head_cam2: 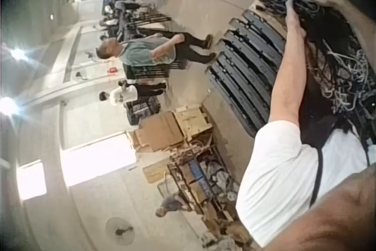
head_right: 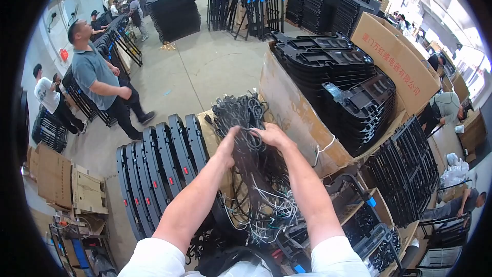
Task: Assembling electronic appliance components using an electric screwdriver and cables.
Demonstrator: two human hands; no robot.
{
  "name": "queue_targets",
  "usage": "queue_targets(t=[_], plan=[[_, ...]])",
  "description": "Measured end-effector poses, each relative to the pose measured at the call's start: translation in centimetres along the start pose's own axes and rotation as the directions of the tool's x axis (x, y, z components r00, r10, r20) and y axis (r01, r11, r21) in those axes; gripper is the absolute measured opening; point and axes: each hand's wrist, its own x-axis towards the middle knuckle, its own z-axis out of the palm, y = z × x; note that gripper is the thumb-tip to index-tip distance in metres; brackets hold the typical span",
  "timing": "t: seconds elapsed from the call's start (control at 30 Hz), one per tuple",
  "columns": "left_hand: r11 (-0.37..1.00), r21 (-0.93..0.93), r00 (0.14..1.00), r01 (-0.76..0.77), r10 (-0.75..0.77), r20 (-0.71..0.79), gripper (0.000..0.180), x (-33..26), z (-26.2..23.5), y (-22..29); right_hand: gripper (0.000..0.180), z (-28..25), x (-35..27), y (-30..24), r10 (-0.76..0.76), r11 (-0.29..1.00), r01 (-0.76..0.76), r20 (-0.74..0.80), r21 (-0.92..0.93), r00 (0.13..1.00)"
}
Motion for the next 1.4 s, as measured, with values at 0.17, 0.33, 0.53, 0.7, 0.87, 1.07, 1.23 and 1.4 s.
queue_targets(t=[0.17,0.33,0.53,0.7,0.87,1.07,1.23,1.4], plan=[[0.992,0.116,0.998,0.058,-0.054,-0.039,0.065,-0.5,2.0,-0.1,0.088,0.4,-1.2,-0.8,0.111,0.992,-0.113,-0.030,-0.055,0.993],[0.982,-0.101,0.985,-0.161,0.154,-0.077,0.050,-1.7,1.8,-0.1,0.068,2.1,-4.0,-6.3,0.030,0.999,-0.033,-0.144,-0.020,0.989],[0.970,-0.143,0.977,-0.199,0.207,0.042,0.051,-5.6,3.5,0.3,0.074,3.0,-7.2,-8.2,-0.191,0.951,0.087,-0.343,-0.295,0.920],[0.948,-0.241,0.967,-0.208,0.237,0.098,0.053,-4.6,2.4,-0.8,0.082,3.7,-7.5,-8.5,-0.105,0.982,0.056,-0.272,-0.181,0.956],[0.935,-0.268,0.968,-0.230,0.250,0.040,0.062,-6.9,1.8,-0.3,0.063,6.4,-8.2,-12.3,-0.226,0.945,0.103,-0.391,-0.311,0.892],[0.979,-0.134,0.988,-0.152,0.149,-0.029,0.060,-7.4,2.3,-0.1,0.070,5.3,-6.7,-9.8,0.041,0.999,-0.038,-0.175,0.017,0.984],[0.990,-0.111,0.996,-0.088,0.087,-0.009,0.068,-5.1,1.9,-0.8,0.090,3.8,-5.6,-5.7,0.092,0.965,-0.134,-0.186,-0.226,0.978],[0.991,0.049,0.968,-0.127,0.135,-0.214,0.064,-3.1,0.5,-0.7,0.124,1.6,-4.7,-2.2,0.258,0.959,-0.277,-0.214,-0.064,0.942]])
